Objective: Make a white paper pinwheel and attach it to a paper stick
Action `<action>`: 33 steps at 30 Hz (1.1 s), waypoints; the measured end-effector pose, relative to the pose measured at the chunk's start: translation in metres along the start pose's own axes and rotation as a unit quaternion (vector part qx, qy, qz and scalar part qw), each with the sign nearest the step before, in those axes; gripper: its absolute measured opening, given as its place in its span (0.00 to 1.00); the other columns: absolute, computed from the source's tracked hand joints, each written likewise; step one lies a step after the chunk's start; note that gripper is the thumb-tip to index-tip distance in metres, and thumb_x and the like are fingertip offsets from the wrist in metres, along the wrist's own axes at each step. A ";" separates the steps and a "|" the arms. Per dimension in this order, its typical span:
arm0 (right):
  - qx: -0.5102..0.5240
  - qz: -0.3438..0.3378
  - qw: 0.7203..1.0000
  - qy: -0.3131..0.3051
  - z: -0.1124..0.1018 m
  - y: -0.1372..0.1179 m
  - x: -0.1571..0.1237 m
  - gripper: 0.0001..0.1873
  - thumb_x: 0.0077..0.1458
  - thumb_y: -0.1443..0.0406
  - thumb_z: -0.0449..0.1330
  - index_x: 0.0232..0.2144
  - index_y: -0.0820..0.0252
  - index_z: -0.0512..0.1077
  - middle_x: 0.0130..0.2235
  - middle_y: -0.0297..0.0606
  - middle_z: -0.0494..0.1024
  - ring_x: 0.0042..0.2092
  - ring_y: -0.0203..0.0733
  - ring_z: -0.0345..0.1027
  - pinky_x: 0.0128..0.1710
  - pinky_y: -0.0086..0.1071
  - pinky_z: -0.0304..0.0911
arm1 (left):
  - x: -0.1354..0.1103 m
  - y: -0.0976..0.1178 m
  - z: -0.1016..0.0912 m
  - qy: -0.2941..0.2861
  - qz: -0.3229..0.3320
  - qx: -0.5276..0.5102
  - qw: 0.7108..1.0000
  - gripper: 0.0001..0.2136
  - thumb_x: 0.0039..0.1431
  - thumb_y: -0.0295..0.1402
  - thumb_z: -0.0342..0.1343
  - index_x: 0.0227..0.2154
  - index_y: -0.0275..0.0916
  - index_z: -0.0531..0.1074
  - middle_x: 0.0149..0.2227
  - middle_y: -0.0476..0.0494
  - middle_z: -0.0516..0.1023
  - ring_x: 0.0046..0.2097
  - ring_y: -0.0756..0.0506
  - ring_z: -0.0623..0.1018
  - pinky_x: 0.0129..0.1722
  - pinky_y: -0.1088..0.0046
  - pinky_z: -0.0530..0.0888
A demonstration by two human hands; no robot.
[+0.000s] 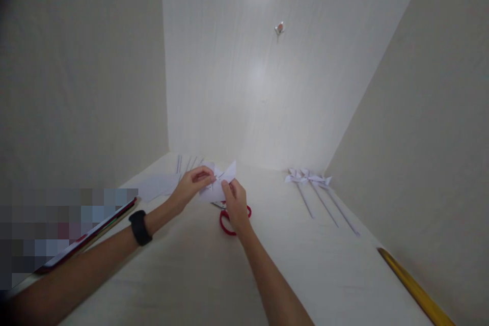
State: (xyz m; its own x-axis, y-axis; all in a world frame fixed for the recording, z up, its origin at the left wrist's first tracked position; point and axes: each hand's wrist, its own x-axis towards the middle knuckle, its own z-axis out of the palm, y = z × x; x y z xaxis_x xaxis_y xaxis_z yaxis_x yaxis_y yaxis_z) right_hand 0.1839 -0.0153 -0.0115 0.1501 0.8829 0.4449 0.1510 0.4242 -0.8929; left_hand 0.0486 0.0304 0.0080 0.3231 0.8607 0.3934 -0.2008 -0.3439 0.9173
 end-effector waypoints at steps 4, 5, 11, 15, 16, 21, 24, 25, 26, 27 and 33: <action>0.004 -0.021 1.000 0.000 0.003 -0.009 -0.007 0.16 0.53 0.53 0.52 0.28 0.62 0.66 0.26 0.32 0.65 0.28 0.32 0.56 0.27 0.25 0.55 | -0.014 0.005 0.003 -0.012 -0.011 0.000 1.000 0.10 0.46 0.36 0.61 0.25 0.35 0.67 0.24 0.52 0.66 0.26 0.54 0.66 0.25 0.81 0.61; 0.004 -0.025 1.000 0.006 0.004 -0.013 -0.009 0.17 0.53 0.53 0.53 0.27 0.62 0.65 0.26 0.32 0.65 0.27 0.32 0.55 0.26 0.25 0.54 | -0.018 0.009 0.003 -0.012 -0.014 -0.003 1.000 0.11 0.46 0.36 0.61 0.24 0.35 0.66 0.23 0.53 0.66 0.26 0.55 0.66 0.25 0.81 0.61; -0.001 -0.043 0.999 0.029 0.005 -0.027 -0.018 0.16 0.53 0.55 0.53 0.26 0.62 0.66 0.24 0.31 0.65 0.26 0.31 0.54 0.24 0.24 0.51 | -0.034 0.032 0.008 0.001 -0.021 -0.023 1.000 0.11 0.45 0.35 0.62 0.23 0.35 0.66 0.23 0.53 0.66 0.25 0.55 0.66 0.25 0.81 0.62; -0.015 -0.063 0.997 0.035 0.004 -0.030 -0.021 0.16 0.54 0.55 0.53 0.25 0.62 0.66 0.23 0.31 0.64 0.25 0.30 0.53 0.23 0.24 0.50 | -0.037 0.036 0.010 0.008 -0.022 -0.037 0.999 0.10 0.45 0.33 0.61 0.22 0.35 0.65 0.23 0.52 0.68 0.25 0.55 0.67 0.25 0.81 0.62; -0.014 -0.063 0.997 0.038 0.004 -0.030 -0.022 0.16 0.55 0.55 0.53 0.25 0.61 0.66 0.23 0.31 0.64 0.25 0.30 0.54 0.23 0.24 0.51 | -0.037 0.036 0.010 0.008 -0.023 -0.041 0.999 0.10 0.45 0.33 0.61 0.21 0.35 0.65 0.23 0.52 0.68 0.25 0.55 0.67 0.25 0.81 0.63; 0.026 -0.072 0.997 0.027 0.007 -0.032 -0.024 0.12 0.55 0.56 0.55 0.33 0.59 0.68 0.28 0.32 0.69 0.29 0.32 0.60 0.26 0.24 0.57 | -0.039 0.036 0.012 0.003 -0.015 -0.052 0.999 0.10 0.45 0.33 0.61 0.22 0.36 0.65 0.24 0.51 0.69 0.26 0.55 0.68 0.25 0.81 0.64; 0.043 -0.067 0.997 0.020 0.008 -0.033 -0.023 0.13 0.53 0.57 0.57 0.37 0.58 0.67 0.32 0.34 0.72 0.31 0.33 0.64 0.28 0.25 0.60 | -0.040 0.037 0.012 0.000 0.007 -0.032 0.999 0.10 0.46 0.34 0.61 0.22 0.36 0.65 0.25 0.50 0.70 0.28 0.54 0.70 0.26 0.81 0.65; 0.045 -0.063 0.997 0.021 0.009 -0.033 -0.023 0.14 0.52 0.56 0.57 0.38 0.58 0.68 0.33 0.34 0.73 0.32 0.34 0.65 0.29 0.25 0.61 | -0.040 0.037 0.012 -0.001 0.017 -0.020 1.000 0.10 0.46 0.34 0.61 0.21 0.36 0.65 0.25 0.50 0.70 0.28 0.53 0.70 0.26 0.80 0.66; 0.045 -0.059 0.997 0.022 0.009 -0.033 -0.022 0.14 0.52 0.56 0.58 0.38 0.59 0.68 0.34 0.35 0.74 0.32 0.34 0.65 0.29 0.26 0.62 | -0.040 0.036 0.011 -0.005 0.028 -0.007 1.000 0.10 0.46 0.34 0.61 0.21 0.36 0.65 0.25 0.50 0.70 0.28 0.53 0.70 0.27 0.80 0.66; 0.045 -0.056 0.997 0.027 0.009 -0.033 -0.021 0.15 0.51 0.56 0.58 0.37 0.59 0.68 0.34 0.35 0.74 0.32 0.34 0.66 0.30 0.26 0.62 | -0.040 0.036 0.011 -0.010 0.040 0.008 0.999 0.10 0.47 0.34 0.61 0.22 0.36 0.65 0.25 0.50 0.70 0.29 0.53 0.70 0.28 0.80 0.67; 0.066 -0.021 0.996 0.048 0.006 -0.033 -0.019 0.14 0.49 0.57 0.60 0.35 0.60 0.69 0.31 0.35 0.74 0.29 0.33 0.65 0.25 0.25 0.60 | -0.040 0.039 0.009 0.003 0.078 0.122 0.989 0.04 0.49 0.30 0.58 0.25 0.36 0.69 0.29 0.50 0.70 0.31 0.53 0.69 0.28 0.81 0.65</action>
State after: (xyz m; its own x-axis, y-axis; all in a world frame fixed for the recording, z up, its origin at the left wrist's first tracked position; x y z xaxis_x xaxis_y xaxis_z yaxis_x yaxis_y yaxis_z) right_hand 0.1706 -0.0446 0.0094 0.2403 0.8429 0.4814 0.0298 0.4893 -0.8716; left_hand 0.0363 -0.0214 0.0285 0.3008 0.7917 0.5317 -0.0175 -0.5528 0.8331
